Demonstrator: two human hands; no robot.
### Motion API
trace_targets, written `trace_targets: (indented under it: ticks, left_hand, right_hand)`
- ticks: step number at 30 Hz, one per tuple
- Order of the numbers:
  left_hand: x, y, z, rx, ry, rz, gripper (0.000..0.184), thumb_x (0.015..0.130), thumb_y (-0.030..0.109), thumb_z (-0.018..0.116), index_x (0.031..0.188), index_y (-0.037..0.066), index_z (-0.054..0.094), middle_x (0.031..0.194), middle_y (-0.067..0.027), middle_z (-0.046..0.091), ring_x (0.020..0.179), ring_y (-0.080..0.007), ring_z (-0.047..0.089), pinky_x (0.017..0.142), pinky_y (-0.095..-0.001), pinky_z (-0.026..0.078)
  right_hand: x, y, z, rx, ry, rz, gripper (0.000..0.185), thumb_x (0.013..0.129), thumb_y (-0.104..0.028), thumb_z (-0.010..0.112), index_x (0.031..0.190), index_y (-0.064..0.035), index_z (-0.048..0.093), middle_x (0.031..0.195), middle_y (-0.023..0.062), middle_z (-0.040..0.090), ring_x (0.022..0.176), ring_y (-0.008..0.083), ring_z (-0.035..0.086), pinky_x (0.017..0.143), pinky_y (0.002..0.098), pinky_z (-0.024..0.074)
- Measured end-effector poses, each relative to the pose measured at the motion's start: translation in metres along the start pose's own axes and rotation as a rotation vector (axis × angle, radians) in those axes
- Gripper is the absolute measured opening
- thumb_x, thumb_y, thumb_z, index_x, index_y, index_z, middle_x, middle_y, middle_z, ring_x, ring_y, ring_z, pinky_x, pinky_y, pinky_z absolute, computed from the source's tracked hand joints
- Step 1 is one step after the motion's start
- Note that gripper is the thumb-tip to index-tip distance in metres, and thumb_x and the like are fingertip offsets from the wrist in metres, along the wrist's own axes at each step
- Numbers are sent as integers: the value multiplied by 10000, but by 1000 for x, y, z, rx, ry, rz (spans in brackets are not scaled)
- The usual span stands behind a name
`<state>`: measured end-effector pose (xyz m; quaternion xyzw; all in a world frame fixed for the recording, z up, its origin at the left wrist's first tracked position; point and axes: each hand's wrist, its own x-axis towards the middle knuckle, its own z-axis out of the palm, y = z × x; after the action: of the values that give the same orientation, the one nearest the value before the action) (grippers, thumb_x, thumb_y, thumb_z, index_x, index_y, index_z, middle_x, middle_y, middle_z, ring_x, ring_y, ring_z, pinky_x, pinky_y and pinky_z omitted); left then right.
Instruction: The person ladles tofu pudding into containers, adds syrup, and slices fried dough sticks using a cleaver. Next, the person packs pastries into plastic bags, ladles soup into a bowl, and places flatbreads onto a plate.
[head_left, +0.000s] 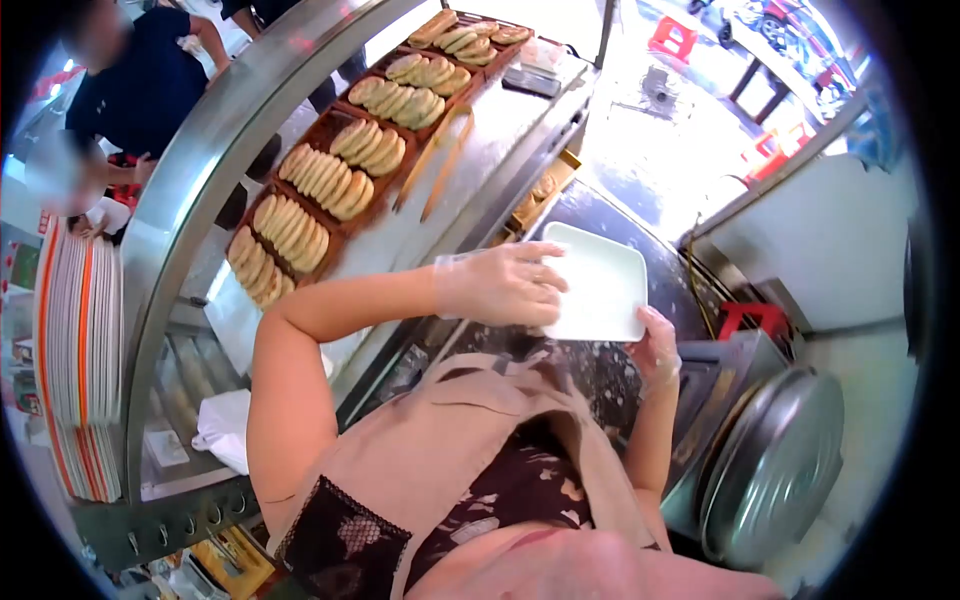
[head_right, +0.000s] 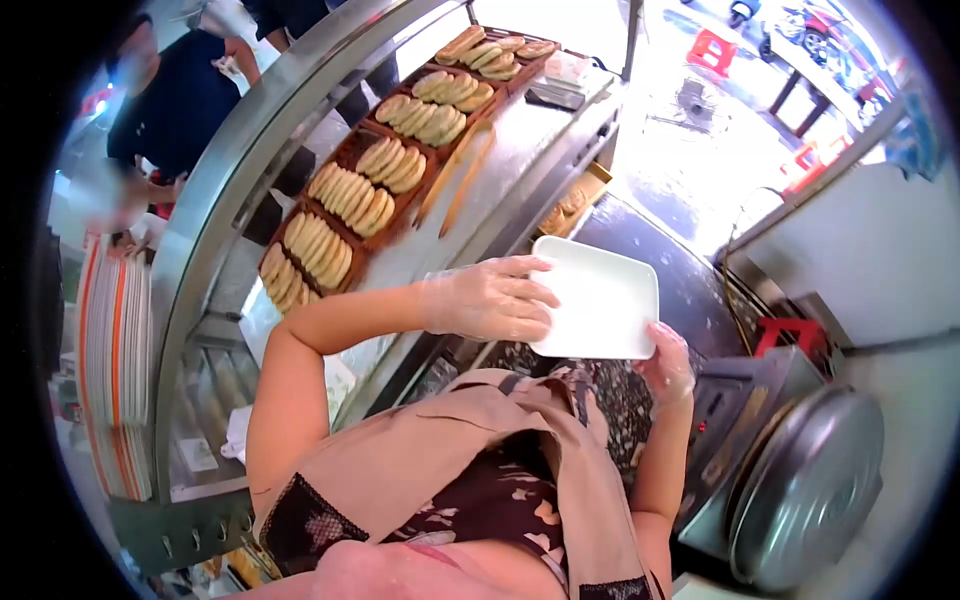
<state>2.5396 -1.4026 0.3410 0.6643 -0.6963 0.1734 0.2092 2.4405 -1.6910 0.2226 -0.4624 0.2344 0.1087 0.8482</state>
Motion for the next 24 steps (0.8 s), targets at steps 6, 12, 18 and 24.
trace_targets:
  ticks: [6,12,18,24]
  left_hand:
    - [-90,-246,33,683,11,-667,158,789,132,586,929,118,658,968,-57,610,952,-263,549,829,-398,406]
    - [-209,-483,11,849,45,-1699,233,717,314,668,934,243,716,1037,-20,605,1013,-248,538,887,-428,386]
    - [-241,-622,43,897,-247,-2056,407,700,571,605,971,285,703,1091,-38,604,1064,-250,526,905,-432,369]
    - [-276,-665,47,976,-799,-1870,371,765,549,568,883,237,729,912,-51,692,876,-263,634,818,-426,380]
  right_hand:
    - [232,-58,67,-402,97,-290,284,936,-233,453,812,-4,567,588,15,519,420,96,466,375,253,372]
    - [374,-72,149,-706,95,-393,280,923,-224,465,802,16,543,634,204,527,597,338,554,574,412,417]
    - [471,-71,200,-763,50,-558,193,879,-126,503,726,-9,513,597,220,523,569,403,530,525,459,400]
    - [539,-74,229,-771,-33,-651,124,836,-105,532,744,-24,513,605,213,541,584,400,552,544,474,434]
